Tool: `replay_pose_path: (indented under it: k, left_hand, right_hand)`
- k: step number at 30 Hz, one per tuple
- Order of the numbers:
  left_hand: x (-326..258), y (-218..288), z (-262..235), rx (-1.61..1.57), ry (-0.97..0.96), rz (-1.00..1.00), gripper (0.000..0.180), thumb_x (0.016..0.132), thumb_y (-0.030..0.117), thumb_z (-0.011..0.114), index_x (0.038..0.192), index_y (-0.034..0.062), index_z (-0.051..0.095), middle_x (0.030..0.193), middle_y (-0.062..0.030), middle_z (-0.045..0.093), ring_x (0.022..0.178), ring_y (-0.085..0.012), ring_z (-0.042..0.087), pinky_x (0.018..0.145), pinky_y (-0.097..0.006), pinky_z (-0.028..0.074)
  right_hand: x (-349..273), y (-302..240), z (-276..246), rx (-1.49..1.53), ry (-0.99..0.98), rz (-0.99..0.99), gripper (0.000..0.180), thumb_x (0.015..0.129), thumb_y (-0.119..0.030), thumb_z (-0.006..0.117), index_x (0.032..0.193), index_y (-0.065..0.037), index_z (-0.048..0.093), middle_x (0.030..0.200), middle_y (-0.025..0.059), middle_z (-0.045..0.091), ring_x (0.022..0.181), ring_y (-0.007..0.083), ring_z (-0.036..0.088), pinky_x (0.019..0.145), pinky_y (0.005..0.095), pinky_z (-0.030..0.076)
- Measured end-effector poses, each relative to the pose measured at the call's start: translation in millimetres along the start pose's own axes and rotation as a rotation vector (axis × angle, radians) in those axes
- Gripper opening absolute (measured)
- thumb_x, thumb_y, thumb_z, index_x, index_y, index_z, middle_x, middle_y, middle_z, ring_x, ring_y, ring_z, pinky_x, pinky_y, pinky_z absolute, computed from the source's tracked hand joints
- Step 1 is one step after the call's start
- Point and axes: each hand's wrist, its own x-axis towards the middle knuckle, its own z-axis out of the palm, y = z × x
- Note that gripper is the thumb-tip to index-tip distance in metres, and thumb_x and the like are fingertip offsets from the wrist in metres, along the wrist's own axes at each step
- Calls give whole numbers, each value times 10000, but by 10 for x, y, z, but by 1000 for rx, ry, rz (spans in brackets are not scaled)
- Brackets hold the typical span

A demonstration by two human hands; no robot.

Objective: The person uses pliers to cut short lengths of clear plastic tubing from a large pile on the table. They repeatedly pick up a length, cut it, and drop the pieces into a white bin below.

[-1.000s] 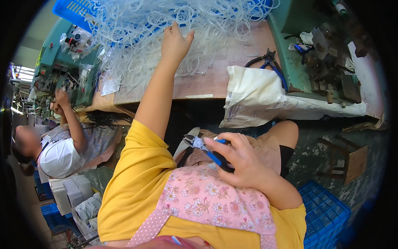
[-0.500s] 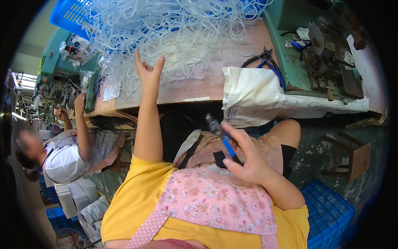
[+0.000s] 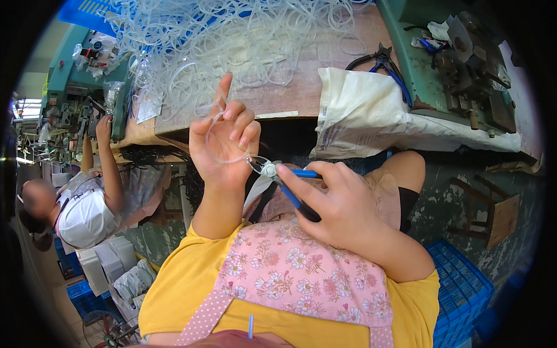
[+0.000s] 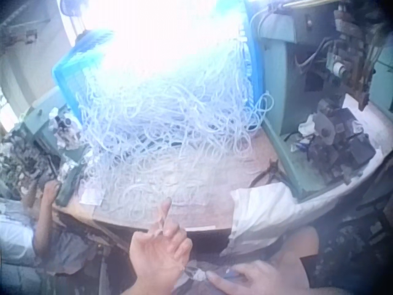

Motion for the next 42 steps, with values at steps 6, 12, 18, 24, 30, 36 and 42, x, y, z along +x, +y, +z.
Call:
replay_pose_path:
  k: [6,12,18,24,30,36,42]
  left_hand:
    - [-69,-69,78,97,-23,143,677,815,207,531,1446,64,330,836,-40,463,662,-143,397,594,-270,377]
    - [-101,-91,128,176,-45,230,732,766,242,508,1455,84,319,835,-34,460,655,-132,403,605,-263,389]
    - [-118,-117,145,176,-58,280,736,760,232,516,1457,97,322,832,-39,456,647,-130,398,587,-257,383]
    - [-133,-161,134,149,-61,293,713,781,232,532,1454,114,330,828,-34,453,648,-127,388,576,-257,373]
    - [-93,-109,109,89,-40,221,709,776,246,522,1450,120,340,827,-32,453,655,-135,388,576,-264,376]
    - [-76,-108,90,67,-86,215,702,784,245,515,1451,119,338,830,-37,458,657,-139,392,576,-268,376]
    - [-98,-124,107,110,-91,237,685,810,226,570,1443,96,344,827,-34,458,649,-133,379,567,-257,354]
  right_hand:
    - [-33,-44,-24,-57,-23,-4,678,636,-148,740,1292,-195,576,1001,117,514,770,278,526,666,376,456]
    - [-31,-63,-27,22,-21,10,688,628,-144,747,1293,-189,575,999,121,512,771,283,525,675,378,456]
    - [-35,-31,-19,62,-27,8,710,618,-121,751,1301,-185,569,995,123,517,795,286,536,700,378,473]
    - [-67,4,40,78,-19,12,737,611,-98,742,1318,-183,553,986,126,521,815,287,540,707,379,478]
    - [-62,-37,-56,113,56,27,699,597,-103,743,1276,-177,593,991,115,526,784,278,526,667,358,455]
    - [-25,-65,-94,12,52,-11,669,598,-124,747,1250,-181,611,997,102,525,768,276,519,665,376,439]
    - [-45,-35,7,-12,43,-13,689,617,-144,749,1284,-195,584,991,120,509,766,286,520,670,388,447]
